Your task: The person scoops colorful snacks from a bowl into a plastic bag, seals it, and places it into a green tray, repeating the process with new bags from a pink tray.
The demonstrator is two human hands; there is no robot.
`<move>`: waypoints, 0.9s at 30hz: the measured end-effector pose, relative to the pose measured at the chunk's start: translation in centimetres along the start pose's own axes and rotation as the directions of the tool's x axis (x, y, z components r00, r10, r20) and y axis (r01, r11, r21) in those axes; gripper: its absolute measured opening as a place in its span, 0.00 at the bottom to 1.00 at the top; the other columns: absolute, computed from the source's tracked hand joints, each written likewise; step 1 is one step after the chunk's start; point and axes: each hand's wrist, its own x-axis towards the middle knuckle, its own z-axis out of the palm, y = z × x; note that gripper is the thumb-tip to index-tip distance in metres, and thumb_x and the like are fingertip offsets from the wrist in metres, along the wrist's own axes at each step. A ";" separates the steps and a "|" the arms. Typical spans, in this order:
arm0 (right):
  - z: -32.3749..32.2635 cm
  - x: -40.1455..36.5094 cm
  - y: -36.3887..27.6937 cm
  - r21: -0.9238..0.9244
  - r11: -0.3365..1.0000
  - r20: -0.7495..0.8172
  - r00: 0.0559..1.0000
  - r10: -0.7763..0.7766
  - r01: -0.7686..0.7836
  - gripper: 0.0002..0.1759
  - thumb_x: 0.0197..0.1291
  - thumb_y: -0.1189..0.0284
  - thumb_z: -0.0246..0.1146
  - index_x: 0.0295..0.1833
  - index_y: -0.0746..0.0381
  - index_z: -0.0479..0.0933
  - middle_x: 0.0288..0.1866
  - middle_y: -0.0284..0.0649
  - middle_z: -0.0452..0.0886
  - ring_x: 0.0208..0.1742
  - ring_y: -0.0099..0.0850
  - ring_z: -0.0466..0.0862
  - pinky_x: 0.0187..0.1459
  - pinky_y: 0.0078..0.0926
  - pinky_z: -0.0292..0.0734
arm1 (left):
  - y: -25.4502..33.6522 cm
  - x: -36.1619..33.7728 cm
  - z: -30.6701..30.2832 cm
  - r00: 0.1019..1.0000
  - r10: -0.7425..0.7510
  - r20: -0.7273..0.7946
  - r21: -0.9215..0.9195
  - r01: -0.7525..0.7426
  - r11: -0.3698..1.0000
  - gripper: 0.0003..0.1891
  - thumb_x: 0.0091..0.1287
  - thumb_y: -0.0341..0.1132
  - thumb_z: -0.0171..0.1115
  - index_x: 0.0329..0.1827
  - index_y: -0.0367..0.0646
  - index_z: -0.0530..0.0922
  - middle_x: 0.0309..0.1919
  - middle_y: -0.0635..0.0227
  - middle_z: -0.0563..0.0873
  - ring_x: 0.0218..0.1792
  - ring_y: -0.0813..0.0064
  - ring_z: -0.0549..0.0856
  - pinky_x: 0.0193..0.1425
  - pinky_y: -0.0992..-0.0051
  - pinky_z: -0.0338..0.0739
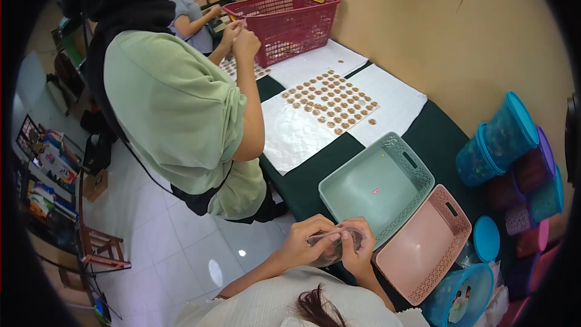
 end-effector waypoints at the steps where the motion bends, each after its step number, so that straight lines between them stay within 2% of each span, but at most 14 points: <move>1: -0.2 -0.2 0.0 0.012 0.999 -0.029 0.998 0.050 -0.050 0.04 0.53 0.81 0.56 0.36 0.67 0.72 0.32 0.44 0.75 0.32 0.28 0.76 0.35 0.21 0.71 | 0.0 0.6 0.2 0.994 0.102 0.036 -0.010 -0.102 0.995 0.05 0.57 0.26 0.60 0.35 0.36 0.77 0.30 0.60 0.80 0.26 0.76 0.80 0.29 0.79 0.72; 2: -0.3 -0.3 0.0 0.029 0.995 -0.060 0.993 0.101 -0.100 0.04 0.53 0.81 0.56 0.36 0.67 0.72 0.32 0.44 0.75 0.32 0.28 0.76 0.36 0.21 0.72 | -0.1 1.1 0.2 0.977 0.202 0.071 -0.024 -0.201 0.979 0.04 0.57 0.26 0.59 0.34 0.36 0.77 0.31 0.59 0.80 0.24 0.77 0.79 0.27 0.80 0.72; 4: -0.5 -0.4 0.4 0.006 0.988 -0.126 0.980 0.152 -0.152 0.04 0.52 0.82 0.56 0.35 0.68 0.73 0.30 0.43 0.75 0.31 0.28 0.76 0.34 0.20 0.71 | -0.4 1.4 0.1 0.980 0.142 0.140 -0.045 -0.137 0.990 0.06 0.58 0.26 0.57 0.38 0.36 0.76 0.32 0.59 0.80 0.26 0.76 0.79 0.30 0.79 0.72; 6: -0.7 -0.9 0.4 -0.152 0.980 -0.096 0.989 0.116 -0.130 0.03 0.51 0.82 0.57 0.34 0.68 0.74 0.28 0.42 0.75 0.28 0.27 0.75 0.31 0.21 0.70 | -1.5 1.5 0.0 0.991 0.000 0.135 -0.077 0.011 0.997 0.07 0.60 0.26 0.55 0.39 0.34 0.76 0.32 0.61 0.79 0.25 0.78 0.80 0.26 0.82 0.74; 7: -0.5 -0.8 0.3 -0.227 0.973 -0.119 0.993 0.010 -0.037 0.04 0.51 0.82 0.59 0.34 0.68 0.75 0.25 0.41 0.75 0.26 0.27 0.74 0.28 0.21 0.68 | -2.1 1.6 0.4 0.993 0.080 0.092 -0.025 -0.078 0.997 0.07 0.61 0.26 0.55 0.39 0.33 0.76 0.33 0.61 0.79 0.23 0.80 0.80 0.25 0.83 0.74; 10: -0.4 -0.5 -0.5 -0.343 0.939 -0.173 0.980 -0.099 0.034 0.04 0.51 0.81 0.59 0.34 0.67 0.75 0.26 0.42 0.74 0.25 0.27 0.74 0.28 0.20 0.68 | -2.5 1.8 1.3 0.994 0.076 0.072 -0.058 -0.072 0.996 0.06 0.61 0.25 0.54 0.39 0.33 0.76 0.33 0.61 0.79 0.26 0.79 0.80 0.27 0.82 0.76; 14: -1.1 -0.3 -0.6 -0.391 0.920 -0.253 0.961 -0.109 0.002 0.05 0.50 0.81 0.60 0.35 0.67 0.74 0.27 0.42 0.74 0.25 0.28 0.73 0.28 0.20 0.68 | -2.1 2.8 1.5 0.974 0.118 0.193 -0.148 -0.090 0.985 0.07 0.62 0.25 0.52 0.39 0.33 0.76 0.32 0.62 0.80 0.29 0.79 0.80 0.29 0.82 0.75; 17: -1.4 -0.5 -0.7 -0.384 0.916 -0.314 0.949 -0.012 -0.116 0.03 0.53 0.79 0.58 0.33 0.68 0.72 0.28 0.41 0.74 0.29 0.28 0.73 0.33 0.22 0.68 | -2.4 2.9 2.2 0.968 0.158 0.192 -0.114 -0.138 0.984 0.07 0.64 0.27 0.50 0.39 0.33 0.75 0.32 0.62 0.79 0.29 0.79 0.79 0.31 0.81 0.74; 19: -1.3 -0.9 -0.8 -0.380 0.920 -0.278 0.960 -0.020 -0.091 0.05 0.53 0.79 0.57 0.36 0.69 0.73 0.30 0.43 0.75 0.28 0.29 0.75 0.31 0.21 0.69 | -2.9 2.7 2.5 0.987 -0.041 0.153 -0.140 0.063 0.988 0.10 0.66 0.29 0.47 0.39 0.32 0.76 0.32 0.63 0.79 0.31 0.77 0.78 0.35 0.78 0.73; 20: -1.3 -1.2 -0.9 -0.381 0.921 -0.259 0.966 -0.020 -0.083 0.06 0.53 0.79 0.56 0.37 0.69 0.74 0.31 0.44 0.75 0.28 0.29 0.75 0.30 0.21 0.70 | -2.9 2.8 2.6 0.984 -0.042 0.172 -0.149 0.068 0.987 0.10 0.66 0.29 0.47 0.39 0.32 0.76 0.32 0.63 0.79 0.31 0.77 0.78 0.35 0.78 0.73; 22: -1.6 -1.6 -1.2 -0.347 0.931 -0.277 0.961 0.011 -0.111 0.07 0.57 0.78 0.53 0.37 0.70 0.74 0.31 0.44 0.76 0.27 0.28 0.76 0.29 0.21 0.70 | -2.9 3.2 2.4 0.925 -0.209 0.317 -0.189 0.278 0.942 0.11 0.67 0.30 0.45 0.41 0.32 0.76 0.32 0.63 0.78 0.31 0.78 0.78 0.35 0.78 0.73; 24: -2.5 -2.3 -0.8 -0.264 0.944 -0.368 0.925 0.090 -0.197 0.08 0.59 0.77 0.51 0.36 0.70 0.74 0.30 0.44 0.75 0.24 0.27 0.75 0.27 0.21 0.70 | -3.2 3.4 2.5 0.902 -0.147 0.407 -0.229 0.256 0.939 0.12 0.67 0.30 0.44 0.42 0.32 0.75 0.33 0.62 0.79 0.32 0.77 0.78 0.37 0.79 0.73; 26: -3.6 -2.8 -1.0 -0.317 0.924 -0.351 0.932 0.092 -0.211 0.09 0.60 0.76 0.50 0.36 0.70 0.74 0.30 0.43 0.75 0.23 0.26 0.75 0.26 0.21 0.70 | -2.8 3.7 3.0 0.889 0.121 0.441 -0.285 0.011 0.958 0.12 0.67 0.29 0.44 0.42 0.32 0.75 0.35 0.60 0.79 0.33 0.76 0.79 0.38 0.79 0.73; 27: -3.8 -3.0 -1.3 -0.328 0.911 -0.364 0.923 0.123 -0.251 0.09 0.60 0.76 0.51 0.36 0.70 0.74 0.30 0.43 0.75 0.23 0.26 0.75 0.26 0.21 0.70 | -3.2 3.4 3.2 0.889 0.103 0.447 -0.241 0.009 0.970 0.12 0.67 0.28 0.44 0.43 0.32 0.75 0.37 0.58 0.80 0.34 0.75 0.80 0.39 0.79 0.73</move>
